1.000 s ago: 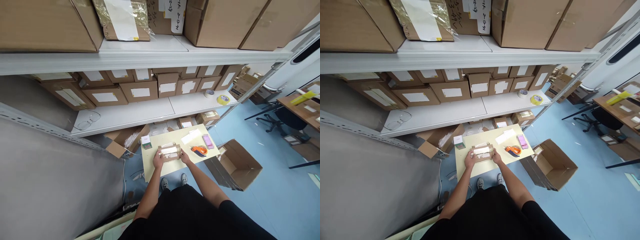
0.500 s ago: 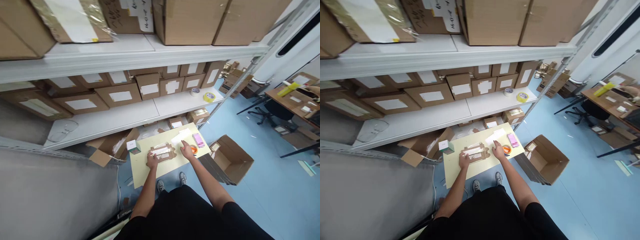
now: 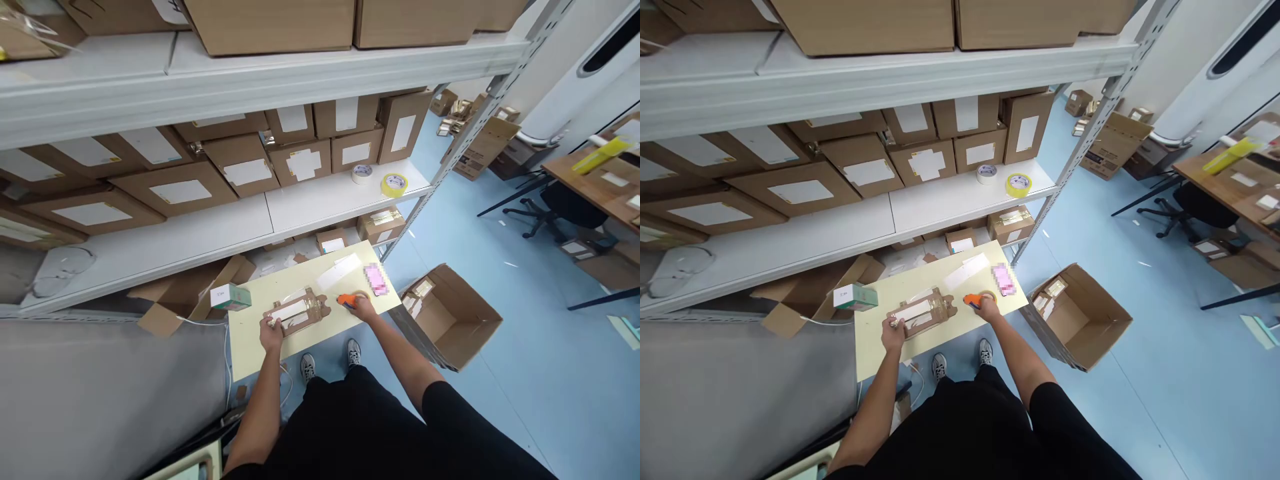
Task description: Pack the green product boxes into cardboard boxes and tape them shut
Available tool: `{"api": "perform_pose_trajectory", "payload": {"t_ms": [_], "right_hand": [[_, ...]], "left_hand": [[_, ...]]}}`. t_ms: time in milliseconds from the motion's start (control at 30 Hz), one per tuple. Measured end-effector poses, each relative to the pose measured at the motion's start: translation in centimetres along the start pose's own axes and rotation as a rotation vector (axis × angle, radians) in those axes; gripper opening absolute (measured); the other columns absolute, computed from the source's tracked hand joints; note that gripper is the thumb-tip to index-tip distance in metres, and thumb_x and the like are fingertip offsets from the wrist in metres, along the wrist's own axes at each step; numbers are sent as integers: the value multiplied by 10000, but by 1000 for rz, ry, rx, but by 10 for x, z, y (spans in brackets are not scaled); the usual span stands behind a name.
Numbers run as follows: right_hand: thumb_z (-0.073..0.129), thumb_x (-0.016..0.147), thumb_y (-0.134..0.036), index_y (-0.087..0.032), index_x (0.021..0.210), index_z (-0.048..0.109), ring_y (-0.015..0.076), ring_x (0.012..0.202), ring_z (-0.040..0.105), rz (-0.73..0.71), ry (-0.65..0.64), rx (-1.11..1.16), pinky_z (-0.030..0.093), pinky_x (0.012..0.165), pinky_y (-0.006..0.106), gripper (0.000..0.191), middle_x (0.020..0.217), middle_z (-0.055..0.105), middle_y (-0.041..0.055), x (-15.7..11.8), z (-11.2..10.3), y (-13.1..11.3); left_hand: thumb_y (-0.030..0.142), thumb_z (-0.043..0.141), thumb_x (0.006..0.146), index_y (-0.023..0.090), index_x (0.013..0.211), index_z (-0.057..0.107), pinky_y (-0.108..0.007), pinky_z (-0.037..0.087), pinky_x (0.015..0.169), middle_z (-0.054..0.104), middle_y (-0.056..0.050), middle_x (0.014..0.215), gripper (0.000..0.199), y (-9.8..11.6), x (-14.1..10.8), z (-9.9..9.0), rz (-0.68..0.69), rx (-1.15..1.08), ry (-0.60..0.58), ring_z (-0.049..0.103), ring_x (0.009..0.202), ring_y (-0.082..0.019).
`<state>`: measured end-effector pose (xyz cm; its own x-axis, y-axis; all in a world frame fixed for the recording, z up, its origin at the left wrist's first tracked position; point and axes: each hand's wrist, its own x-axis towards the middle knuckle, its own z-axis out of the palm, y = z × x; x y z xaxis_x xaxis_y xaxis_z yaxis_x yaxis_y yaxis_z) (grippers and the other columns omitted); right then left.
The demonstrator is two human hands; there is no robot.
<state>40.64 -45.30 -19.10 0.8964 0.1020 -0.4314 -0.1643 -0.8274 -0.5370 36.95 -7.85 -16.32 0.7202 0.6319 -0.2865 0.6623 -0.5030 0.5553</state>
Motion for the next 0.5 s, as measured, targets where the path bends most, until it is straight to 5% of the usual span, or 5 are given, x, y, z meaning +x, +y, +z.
{"api": "perform_pose_trajectory", "payload": {"t_ms": [100, 200, 500], "right_hand": [[739, 850, -321, -167, 1171, 670, 327, 1078, 665, 102, -123, -73, 491, 874, 364, 363, 1142, 724, 151, 5, 16, 7], [726, 880, -331, -144, 1260, 614, 353, 1182, 636, 127, -117, -106, 470, 967, 406, 438, 1255, 693, 194, 8, 22, 11], [539, 996, -318, -101, 1432, 460, 334, 1177, 644, -82, -118, -71, 492, 978, 397, 493, 1351, 650, 205, 2, -4, 5]], "left_hand": [[345, 685, 885, 242, 1028, 562, -382, 544, 857, 714, -22, 941, 215, 3, 6, 1, -8, 3, 5, 711, 914, -257], [332, 690, 879, 244, 1001, 562, -360, 539, 855, 700, -14, 905, 198, 5, 9, 1, -9, 1, 7, 703, 884, -239], [281, 668, 890, 216, 1005, 593, -352, 532, 868, 720, -47, 980, 152, 10, 1, 0, 42, -44, -6, 695, 932, -241]]}}
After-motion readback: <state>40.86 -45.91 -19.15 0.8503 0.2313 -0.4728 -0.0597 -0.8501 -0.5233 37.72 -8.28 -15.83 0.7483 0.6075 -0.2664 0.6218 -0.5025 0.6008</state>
